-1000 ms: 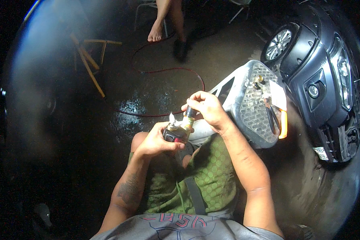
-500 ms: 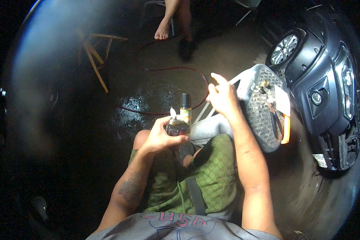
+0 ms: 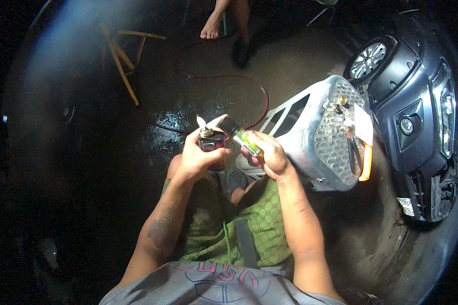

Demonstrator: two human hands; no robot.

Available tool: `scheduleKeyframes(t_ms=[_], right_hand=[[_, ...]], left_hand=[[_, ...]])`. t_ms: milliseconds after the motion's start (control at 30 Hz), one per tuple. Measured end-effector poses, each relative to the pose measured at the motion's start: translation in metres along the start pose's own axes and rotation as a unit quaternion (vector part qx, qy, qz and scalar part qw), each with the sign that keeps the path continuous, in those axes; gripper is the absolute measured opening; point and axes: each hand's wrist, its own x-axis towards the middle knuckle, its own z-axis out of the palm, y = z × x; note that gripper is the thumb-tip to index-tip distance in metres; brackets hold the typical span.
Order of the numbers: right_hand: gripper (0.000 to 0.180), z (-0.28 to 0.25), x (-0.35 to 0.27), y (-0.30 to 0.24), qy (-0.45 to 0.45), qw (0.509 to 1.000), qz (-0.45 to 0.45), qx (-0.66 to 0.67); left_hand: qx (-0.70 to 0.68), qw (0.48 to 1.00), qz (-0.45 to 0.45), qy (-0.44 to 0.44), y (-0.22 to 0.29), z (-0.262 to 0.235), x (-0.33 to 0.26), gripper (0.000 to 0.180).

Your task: The person sits on the floor and assembles a small mechanical component by hand. They attach a small part to a cylindrical object, then insert a yellow cylindrical piece, and finally secure a small metal ring onto the assembly.

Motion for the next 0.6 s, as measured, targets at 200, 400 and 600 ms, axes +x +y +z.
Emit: scheduleKeyframes(t_ms=[200, 400, 600], right_hand=[[0.036, 0.023, 0.000, 0.015, -0.111, 0.993, -0.029, -0.013], [0.030, 0.039, 0.005, 0.037, 0.136, 0.699, -0.442, -0.546], [0.040, 0.038, 0.019, 0.044, 0.209, 0.783, -0.339, -0.479]], left_hand=[[0.093, 0.988, 0.053, -0.110, 0.011, -0.012, -0.003, 0.066], [0.081, 0.996, -0.012, -0.028, 0.008, -0.012, -0.008, 0.064], [0.032, 0.965, 0.024, 0.259, 0.008, 0.003, 0.003, 0.043]])
